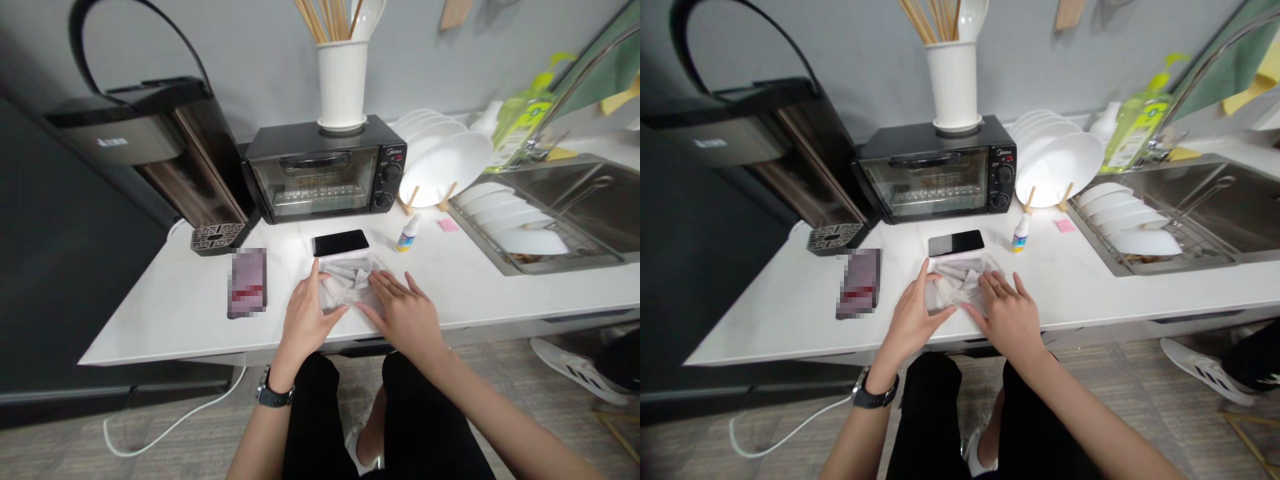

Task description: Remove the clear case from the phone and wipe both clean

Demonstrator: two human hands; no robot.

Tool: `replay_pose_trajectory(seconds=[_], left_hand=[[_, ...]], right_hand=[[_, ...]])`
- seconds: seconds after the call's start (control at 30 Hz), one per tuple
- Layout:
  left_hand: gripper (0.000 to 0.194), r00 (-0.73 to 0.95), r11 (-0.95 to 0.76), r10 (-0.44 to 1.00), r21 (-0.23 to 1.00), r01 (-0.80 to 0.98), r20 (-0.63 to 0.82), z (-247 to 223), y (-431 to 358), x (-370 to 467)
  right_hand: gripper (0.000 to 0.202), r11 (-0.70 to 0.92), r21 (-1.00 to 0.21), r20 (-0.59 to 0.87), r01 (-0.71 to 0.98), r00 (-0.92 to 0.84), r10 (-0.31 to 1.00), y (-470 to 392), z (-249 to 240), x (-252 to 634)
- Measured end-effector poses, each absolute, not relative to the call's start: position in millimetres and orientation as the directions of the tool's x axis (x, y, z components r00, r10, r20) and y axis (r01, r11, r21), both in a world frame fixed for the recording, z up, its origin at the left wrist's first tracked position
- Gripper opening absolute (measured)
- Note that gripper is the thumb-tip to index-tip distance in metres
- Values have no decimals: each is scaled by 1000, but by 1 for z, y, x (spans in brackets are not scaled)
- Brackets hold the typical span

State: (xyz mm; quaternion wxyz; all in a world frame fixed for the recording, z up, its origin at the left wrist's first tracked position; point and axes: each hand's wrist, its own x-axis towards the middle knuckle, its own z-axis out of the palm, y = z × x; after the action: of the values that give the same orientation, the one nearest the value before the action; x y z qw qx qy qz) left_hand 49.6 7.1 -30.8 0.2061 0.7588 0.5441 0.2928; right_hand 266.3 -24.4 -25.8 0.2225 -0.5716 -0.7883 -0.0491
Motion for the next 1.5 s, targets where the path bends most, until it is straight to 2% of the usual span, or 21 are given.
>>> replay_pose_trajectory(seconds=[0.07,0.17,0.37,0.47,0.6,0.73,0.8,0.93,1.03,1.1,1.17,1.27,1.5], left_hand=[[110,245,-333,943,639,694,226,-30,7,50],[110,246,-330,944,640,694,219,-30,7,49],[112,230,-305,952,616,726,201,-32,7,49],[115,216,-302,953,610,733,212,-33,7,49],[112,241,-340,940,622,706,240,-31,7,49],[110,258,-360,933,624,694,251,-29,7,50],[108,266,-370,929,615,696,258,-30,8,48],[109,272,-363,932,578,731,240,-35,8,47],[108,237,-325,945,581,746,226,-35,7,49],[108,235,-329,944,605,725,233,-33,7,51],[110,233,-334,942,621,709,241,-31,7,52],[110,234,-332,943,625,706,238,-30,7,52],[105,261,-340,940,569,749,218,-31,8,50]], right_hand=[[58,280,-148,423,948,-195,885,-10,-23,269],[58,282,-151,438,947,-192,878,6,-22,258],[75,526,-190,388,829,-429,816,-8,-35,236],[79,587,-176,355,790,-505,787,-23,-34,248],[73,448,-107,383,887,-379,842,-22,-29,278],[80,325,-101,412,941,-258,874,0,-28,275],[85,370,-139,401,919,-289,869,5,-29,255],[84,565,-229,353,793,-474,807,-12,-28,219],[83,617,-260,344,743,-525,778,-32,-29,226],[79,581,-230,350,781,-491,798,-34,-30,245],[75,480,-168,371,861,-396,840,-25,-31,264],[78,341,-122,408,932,-266,873,-2,-32,271],[78,624,-273,377,732,-515,769,-15,-27,232]])
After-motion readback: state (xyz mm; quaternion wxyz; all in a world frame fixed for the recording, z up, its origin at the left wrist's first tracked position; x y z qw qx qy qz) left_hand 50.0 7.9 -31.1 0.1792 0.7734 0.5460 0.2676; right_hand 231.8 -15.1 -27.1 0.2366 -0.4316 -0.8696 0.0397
